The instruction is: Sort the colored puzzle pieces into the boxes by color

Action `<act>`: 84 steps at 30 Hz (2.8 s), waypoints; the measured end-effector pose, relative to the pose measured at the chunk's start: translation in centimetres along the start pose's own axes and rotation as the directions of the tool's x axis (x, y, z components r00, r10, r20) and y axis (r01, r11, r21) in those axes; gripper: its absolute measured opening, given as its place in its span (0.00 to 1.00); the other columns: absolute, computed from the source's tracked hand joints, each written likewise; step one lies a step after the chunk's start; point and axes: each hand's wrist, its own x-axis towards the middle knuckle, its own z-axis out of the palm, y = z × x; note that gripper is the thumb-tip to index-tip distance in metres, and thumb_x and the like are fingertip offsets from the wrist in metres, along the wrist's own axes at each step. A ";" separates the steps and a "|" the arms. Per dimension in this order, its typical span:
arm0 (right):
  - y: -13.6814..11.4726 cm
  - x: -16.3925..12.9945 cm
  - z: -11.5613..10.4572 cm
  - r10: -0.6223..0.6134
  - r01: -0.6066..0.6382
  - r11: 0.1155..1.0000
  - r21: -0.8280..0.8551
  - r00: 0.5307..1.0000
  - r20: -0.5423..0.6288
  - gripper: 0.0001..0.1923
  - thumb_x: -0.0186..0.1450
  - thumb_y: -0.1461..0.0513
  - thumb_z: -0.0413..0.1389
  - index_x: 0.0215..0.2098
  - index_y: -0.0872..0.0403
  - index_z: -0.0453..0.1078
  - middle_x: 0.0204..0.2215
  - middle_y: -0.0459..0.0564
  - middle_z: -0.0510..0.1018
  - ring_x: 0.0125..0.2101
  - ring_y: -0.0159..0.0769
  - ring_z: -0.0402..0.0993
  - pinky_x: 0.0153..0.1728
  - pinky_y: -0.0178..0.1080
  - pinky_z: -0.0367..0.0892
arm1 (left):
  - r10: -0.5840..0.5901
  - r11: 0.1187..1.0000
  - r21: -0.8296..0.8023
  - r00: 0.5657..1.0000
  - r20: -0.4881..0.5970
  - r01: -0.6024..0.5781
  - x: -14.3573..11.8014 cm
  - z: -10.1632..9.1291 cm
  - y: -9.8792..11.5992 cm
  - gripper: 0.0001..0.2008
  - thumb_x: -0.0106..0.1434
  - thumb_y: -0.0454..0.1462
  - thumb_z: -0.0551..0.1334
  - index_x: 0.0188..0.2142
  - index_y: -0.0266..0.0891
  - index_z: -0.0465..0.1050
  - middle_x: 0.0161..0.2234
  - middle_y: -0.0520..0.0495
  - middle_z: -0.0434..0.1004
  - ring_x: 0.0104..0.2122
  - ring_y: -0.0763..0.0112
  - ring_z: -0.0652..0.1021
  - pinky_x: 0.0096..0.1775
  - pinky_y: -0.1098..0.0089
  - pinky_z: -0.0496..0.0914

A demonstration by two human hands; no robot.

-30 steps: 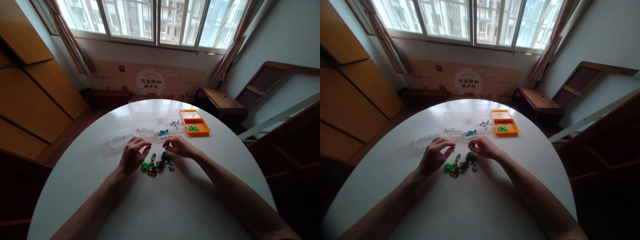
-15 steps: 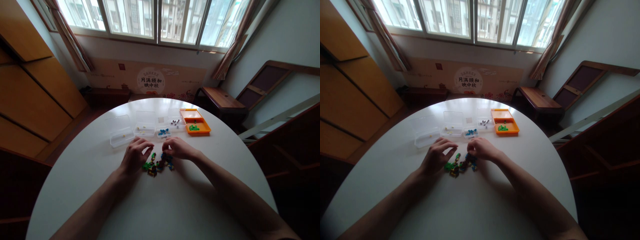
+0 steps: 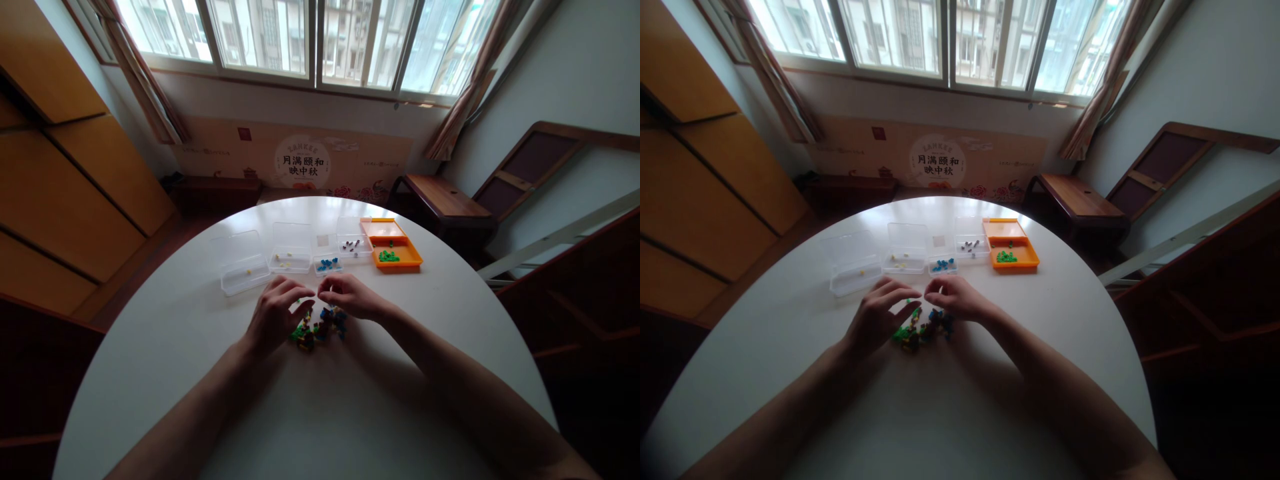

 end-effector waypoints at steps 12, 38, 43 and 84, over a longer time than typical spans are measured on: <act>0.7 0.2 1.4 0.024 0.002 0.963 0.269 0.995 -0.094 0.12 0.58 0.56 0.59 0.33 0.57 0.75 0.24 0.45 0.73 0.25 0.28 0.63 0.27 0.33 0.58 | 0.064 0.996 0.068 0.995 -0.076 -0.059 0.2 -0.2 0.2 0.01 0.61 0.34 0.64 0.33 0.41 0.75 0.30 0.49 0.77 0.33 0.69 0.71 0.37 0.67 0.68; 1.9 -0.4 1.2 -0.074 0.053 0.995 -0.083 0.957 -0.282 0.06 0.59 0.64 0.57 0.34 0.55 0.76 0.27 0.46 0.76 0.23 0.26 0.62 0.26 0.31 0.61 | -0.414 0.903 0.005 0.874 -0.253 0.429 0.0 -2.3 -4.6 0.08 0.59 0.40 0.62 0.35 0.39 0.78 0.32 0.48 0.78 0.33 0.68 0.75 0.33 0.68 0.69; 2.1 -0.5 1.1 -0.144 0.092 0.977 -0.195 0.950 -0.275 0.06 0.60 0.64 0.57 0.34 0.54 0.76 0.27 0.45 0.75 0.24 0.27 0.64 0.28 0.31 0.62 | -0.204 0.979 0.023 0.972 0.116 0.203 -0.1 -1.6 -3.3 0.06 0.60 0.38 0.63 0.35 0.41 0.78 0.35 0.48 0.79 0.39 0.64 0.74 0.44 0.62 0.69; 6.3 -0.6 -9.4 -0.070 -0.149 0.969 -0.196 0.598 -0.799 0.14 0.58 0.55 0.57 0.34 0.58 0.77 0.29 0.52 0.79 0.25 0.33 0.70 0.30 0.37 0.66 | 0.098 0.986 0.113 0.976 0.192 -0.121 -0.3 -0.4 -0.5 0.08 0.65 0.32 0.57 0.35 0.41 0.75 0.34 0.48 0.78 0.36 0.67 0.72 0.41 0.65 0.66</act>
